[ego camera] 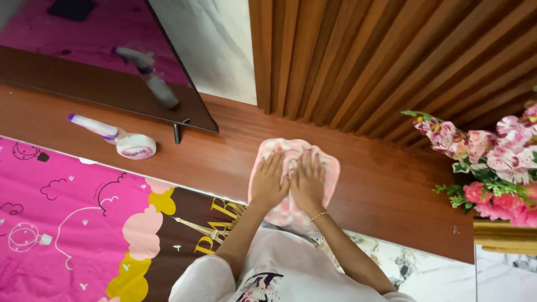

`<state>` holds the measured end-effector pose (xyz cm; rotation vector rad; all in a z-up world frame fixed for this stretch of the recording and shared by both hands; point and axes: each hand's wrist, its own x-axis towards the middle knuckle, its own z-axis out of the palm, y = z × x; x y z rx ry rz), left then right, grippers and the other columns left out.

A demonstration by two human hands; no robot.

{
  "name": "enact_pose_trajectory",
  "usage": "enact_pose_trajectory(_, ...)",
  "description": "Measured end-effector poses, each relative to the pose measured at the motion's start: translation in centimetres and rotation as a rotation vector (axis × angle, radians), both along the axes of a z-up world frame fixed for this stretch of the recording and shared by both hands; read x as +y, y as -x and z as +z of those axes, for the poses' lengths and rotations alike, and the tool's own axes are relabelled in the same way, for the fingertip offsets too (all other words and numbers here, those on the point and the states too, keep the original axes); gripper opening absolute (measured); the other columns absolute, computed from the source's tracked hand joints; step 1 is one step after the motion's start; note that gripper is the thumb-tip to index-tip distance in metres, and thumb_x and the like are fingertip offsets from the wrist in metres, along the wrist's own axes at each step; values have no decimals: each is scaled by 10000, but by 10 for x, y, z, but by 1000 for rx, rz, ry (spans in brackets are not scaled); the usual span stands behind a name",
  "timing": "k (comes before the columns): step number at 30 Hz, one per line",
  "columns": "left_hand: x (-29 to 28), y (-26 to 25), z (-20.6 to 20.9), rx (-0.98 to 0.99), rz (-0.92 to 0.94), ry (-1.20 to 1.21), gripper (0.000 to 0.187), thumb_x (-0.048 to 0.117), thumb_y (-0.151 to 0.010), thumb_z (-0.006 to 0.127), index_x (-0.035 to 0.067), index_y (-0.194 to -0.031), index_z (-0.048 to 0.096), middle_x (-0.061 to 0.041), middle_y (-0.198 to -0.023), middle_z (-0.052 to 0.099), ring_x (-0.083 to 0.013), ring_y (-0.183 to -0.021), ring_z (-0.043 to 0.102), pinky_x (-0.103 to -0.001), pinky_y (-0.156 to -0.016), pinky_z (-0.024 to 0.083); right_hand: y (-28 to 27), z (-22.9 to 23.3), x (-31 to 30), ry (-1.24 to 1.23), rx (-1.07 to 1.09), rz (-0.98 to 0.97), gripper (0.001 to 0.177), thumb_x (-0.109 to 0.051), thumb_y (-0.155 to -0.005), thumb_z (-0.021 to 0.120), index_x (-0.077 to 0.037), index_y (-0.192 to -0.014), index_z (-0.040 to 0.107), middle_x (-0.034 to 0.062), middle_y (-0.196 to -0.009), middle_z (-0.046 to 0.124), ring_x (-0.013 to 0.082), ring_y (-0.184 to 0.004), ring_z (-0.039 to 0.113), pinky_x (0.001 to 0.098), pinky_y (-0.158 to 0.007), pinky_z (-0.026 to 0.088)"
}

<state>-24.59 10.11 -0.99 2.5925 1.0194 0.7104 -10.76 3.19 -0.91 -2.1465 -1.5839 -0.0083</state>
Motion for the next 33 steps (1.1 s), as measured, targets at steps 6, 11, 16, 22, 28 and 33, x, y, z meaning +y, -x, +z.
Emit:
enact_pose_trajectory(6,44,4,-11,9,134,-60,748,361,-918,524,2,-1560,390,-166,-1660,344,-317,-1536,312,-482,-1264,195,6,-10,40,31,-54,196,584,-369,-1065,368,-10,-1518,449,174,-1691,248,358,-1578,159,513,-1259,131)
enact_pose_trajectory(11,86,-5,-7,-6,160,-58,768,410,-923,528,-9,-1552,388,-163,-1657,339,-314,-1533,296,-485,-1261,190,-2,6,79,50,-40,221,563,-353,-1080,326,-25,-1520,454,121,-1684,278,317,-1570,181,487,-1257,132)
enact_pose_trajectory(16,109,-12,-14,-24,194,-60,793,458,-918,533,-37,-1522,393,-185,-1632,343,-322,-1515,292,-497,-1238,188,-12,3,107,79,43,248,559,-349,-1077,304,-63,-1531,457,60,-1682,291,269,-1568,194,463,-1257,146)
enact_pose_trajectory(22,74,20,-18,-36,276,-74,693,397,-965,495,2,-1532,449,-168,-1635,408,-314,-1530,352,-478,-1271,215,10,-3,91,113,-37,280,543,-352,-1085,329,-62,-1528,448,101,-1698,265,305,-1573,176,493,-1258,136)
enact_pose_trajectory(28,36,77,-5,-11,369,-48,725,427,-949,525,-2,-1528,446,-184,-1613,406,-315,-1517,359,-491,-1252,229,64,-1,63,124,-74,311,562,-356,-1042,425,-55,-1516,441,187,-1662,272,385,-1565,155,561,-1235,119)
enact_pose_trajectory(33,47,97,0,-45,421,-22,767,452,-925,545,-6,-1530,437,-184,-1629,395,-326,-1515,346,-483,-1250,214,81,-3,78,86,-37,401,559,-319,-1042,433,-33,-1522,450,190,-1649,311,387,-1552,196,562,-1229,158)
